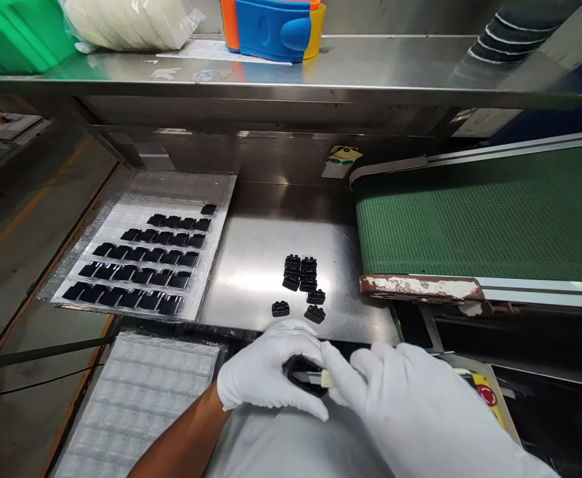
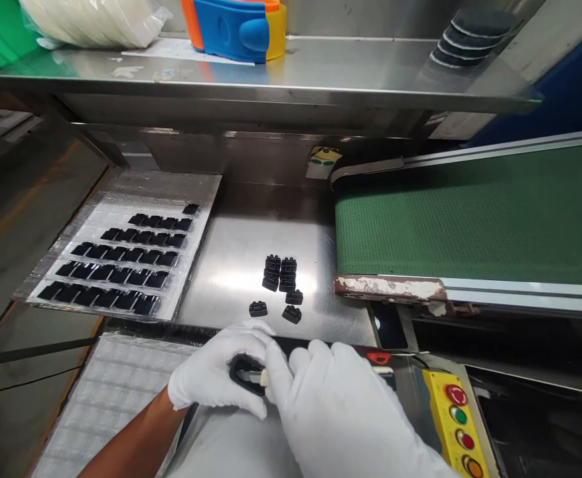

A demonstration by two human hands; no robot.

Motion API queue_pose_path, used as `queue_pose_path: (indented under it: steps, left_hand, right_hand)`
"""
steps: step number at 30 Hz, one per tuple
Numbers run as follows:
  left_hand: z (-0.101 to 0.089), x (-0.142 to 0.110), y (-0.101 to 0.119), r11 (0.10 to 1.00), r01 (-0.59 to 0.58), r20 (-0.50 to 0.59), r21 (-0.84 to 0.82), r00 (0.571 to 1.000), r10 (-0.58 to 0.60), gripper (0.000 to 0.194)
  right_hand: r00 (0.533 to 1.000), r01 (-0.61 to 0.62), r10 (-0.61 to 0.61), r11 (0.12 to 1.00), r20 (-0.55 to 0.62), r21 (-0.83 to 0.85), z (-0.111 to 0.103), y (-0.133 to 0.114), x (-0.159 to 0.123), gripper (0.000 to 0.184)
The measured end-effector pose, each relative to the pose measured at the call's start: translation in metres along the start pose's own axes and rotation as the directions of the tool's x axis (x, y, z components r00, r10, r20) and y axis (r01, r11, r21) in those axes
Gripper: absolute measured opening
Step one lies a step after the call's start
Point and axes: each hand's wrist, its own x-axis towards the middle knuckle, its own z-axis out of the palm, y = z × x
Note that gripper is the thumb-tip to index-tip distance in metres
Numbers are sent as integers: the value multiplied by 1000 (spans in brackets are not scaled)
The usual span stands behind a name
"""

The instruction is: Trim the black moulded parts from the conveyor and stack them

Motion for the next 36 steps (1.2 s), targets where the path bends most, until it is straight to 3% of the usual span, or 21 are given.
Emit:
queue_pose_path:
  steps: [4,9,13,15,18,20,22,24,25,27,28,29,32,34,36]
  left_hand:
    - [1,-5,-3,997,71,-43,-11,997,-71,38]
    - [9,-12,-6,998,22,-151,-57,988,-31,47]
    - [17,-15,-6,995,67,-249,-68,965,-82,47]
    - [18,-14,-6,994,85,-286,-73,953,-102,47]
    - [16,-11,-7,993,82,-251,-83,963,-100,40]
    - [12,-12,-13,984,143,-242,-107,956,-165,31]
    - [5,-16,-25,934,307,-299,-184,887,-350,29]
    - [-4,-23,-42,819,459,-309,-344,768,-560,35]
    - [-10,-26,-53,759,483,-287,-437,725,-626,35]
    - [-22,-29,-78,682,432,-253,-590,704,-664,35]
    - [-28,-27,-91,679,388,-274,-623,705,-654,36]
    - [-33,-24,-104,700,359,-320,-617,699,-640,37]
    - [-43,-5,-141,810,428,-442,-401,684,-580,39]
    - [-46,8,-161,841,512,-459,-174,714,-529,59]
    - [-48,16,-174,837,548,-448,-7,746,-492,63]
  right_hand:
    - [999,-44,43,999,-24,-19,1,-5,2,43]
    - [995,-93,98,988,-30,125,10,-8,-1,50]
    - [996,-84,88,986,-26,143,19,-9,-2,56]
    - [998,-63,64,988,-6,139,20,-7,0,57]
    - [995,-56,40,982,88,181,14,0,5,49]
    - [986,-90,43,951,160,296,11,8,2,38]
    - [966,-222,131,860,221,460,19,15,-9,30]
    - [889,-450,280,678,362,581,45,21,-24,32]
    - [815,-577,351,569,461,586,67,24,-32,36]
    - [601,-799,491,395,630,453,121,29,-42,41]
    - [494,-869,575,338,652,361,150,31,-44,41]
    - [420,-907,621,302,662,293,177,33,-43,43]
    - [364,-931,669,272,648,242,235,37,-30,49]
    - [363,-932,695,263,621,251,250,36,-19,51]
    - [403,-913,701,265,589,309,253,33,-11,49]
